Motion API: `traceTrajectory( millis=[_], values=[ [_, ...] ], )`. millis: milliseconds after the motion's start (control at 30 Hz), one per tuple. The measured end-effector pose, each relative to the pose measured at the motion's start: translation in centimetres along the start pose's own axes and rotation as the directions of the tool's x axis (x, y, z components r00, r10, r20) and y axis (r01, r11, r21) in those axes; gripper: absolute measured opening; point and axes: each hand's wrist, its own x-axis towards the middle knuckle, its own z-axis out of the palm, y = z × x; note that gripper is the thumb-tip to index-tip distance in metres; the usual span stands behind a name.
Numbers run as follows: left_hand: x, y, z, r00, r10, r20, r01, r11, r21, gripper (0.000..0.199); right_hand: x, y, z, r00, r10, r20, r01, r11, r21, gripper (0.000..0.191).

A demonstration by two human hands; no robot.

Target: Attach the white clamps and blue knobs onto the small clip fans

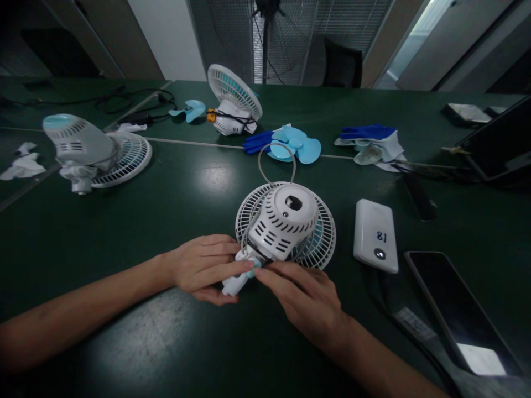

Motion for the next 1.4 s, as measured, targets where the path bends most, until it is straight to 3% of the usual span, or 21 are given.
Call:
traceTrajectory(
  millis=[267,533,800,1033,1400],
  values=[
    [0.1,0.0,0.0,1.000,0.008,-0.009,-0.008,1.000,0.004,0.059,0.6,-0.7,0.4,0.996,0.047,-0.081,-0.048,0.999,-0.010,0.018],
    [0.5,0.2,-0.1,1.000,0.021,-0.006,-0.021,0.998,0.058,0.052,1.3,-1.2,0.6,0.991,0.114,-0.073,-0.101,0.983,0.155,0.006],
    [0.5,0.0,0.0,0.999,0.044,-0.012,-0.044,0.998,0.033,0.055,0.9,-1.0,0.6,0.994,0.108,-0.007,-0.105,0.977,0.187,0.008],
    [0.4,-0.1,0.0,1.000,0.017,-0.026,-0.017,1.000,-0.017,0.054,0.0,0.2,0.1,1.000,-0.008,0.026,0.003,0.982,0.188,0.036],
    [0.3,-0.1,0.0,1.000,0.020,-0.014,-0.020,0.999,-0.029,0.057,0.8,0.2,-0.1,1.000,0.012,-0.026,-0.008,0.987,0.162,0.026]
  ],
)
